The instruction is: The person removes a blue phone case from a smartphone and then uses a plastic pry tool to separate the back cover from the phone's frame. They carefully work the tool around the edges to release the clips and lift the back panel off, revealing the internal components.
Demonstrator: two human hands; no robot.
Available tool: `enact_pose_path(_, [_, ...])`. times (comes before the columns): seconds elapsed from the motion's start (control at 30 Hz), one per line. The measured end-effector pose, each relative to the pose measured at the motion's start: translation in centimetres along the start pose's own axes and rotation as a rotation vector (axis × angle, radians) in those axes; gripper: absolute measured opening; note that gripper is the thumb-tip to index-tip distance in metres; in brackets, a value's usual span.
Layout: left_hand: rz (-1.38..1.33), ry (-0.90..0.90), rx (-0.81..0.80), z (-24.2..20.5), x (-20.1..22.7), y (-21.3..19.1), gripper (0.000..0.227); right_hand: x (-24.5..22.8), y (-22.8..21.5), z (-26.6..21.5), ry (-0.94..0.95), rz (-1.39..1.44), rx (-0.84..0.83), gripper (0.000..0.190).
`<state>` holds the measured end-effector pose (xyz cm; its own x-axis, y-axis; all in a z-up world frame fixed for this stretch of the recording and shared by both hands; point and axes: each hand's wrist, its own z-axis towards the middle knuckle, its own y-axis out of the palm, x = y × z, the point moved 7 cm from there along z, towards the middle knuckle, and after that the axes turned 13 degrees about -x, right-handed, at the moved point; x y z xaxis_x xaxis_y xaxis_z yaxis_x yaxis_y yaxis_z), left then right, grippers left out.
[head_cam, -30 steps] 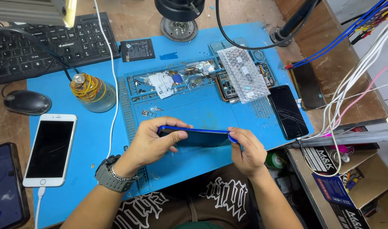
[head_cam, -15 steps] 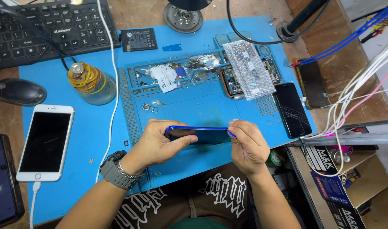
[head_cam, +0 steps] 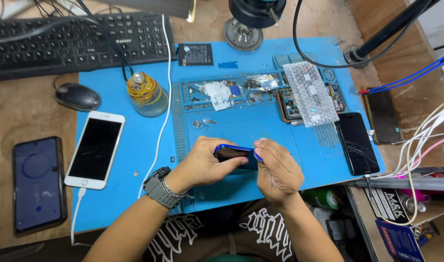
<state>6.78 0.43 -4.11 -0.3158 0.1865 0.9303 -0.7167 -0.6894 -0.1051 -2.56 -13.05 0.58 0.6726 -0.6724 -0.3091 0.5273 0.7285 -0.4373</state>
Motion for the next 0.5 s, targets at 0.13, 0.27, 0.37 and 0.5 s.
enact_pose_path(0.13, [0.007, -0.014, 0.0, -0.2, -0.1, -0.3, 0.01, -0.2, 0.4, 0.2, 0.012, -0.005, 0.01, 0.005])
enact_pose_path(0.27, [-0.008, 0.016, -0.015, -0.3, 0.2, -0.3, 0.011, 0.0, 0.4, 0.1, 0.043, 0.025, -0.023, 0.004])
enact_pose_path(0.37, [-0.014, 0.034, -0.051, 0.0, 0.7, -0.2, 0.013, 0.0, -0.3, -0.4, 0.057, 0.045, -0.061, 0.003])
enact_pose_path(0.5, [0.004, 0.063, -0.106, 0.6, 1.4, -0.1, 0.015, 0.2, -1.2, -1.2, 0.104, 0.05, -0.094, 0.005])
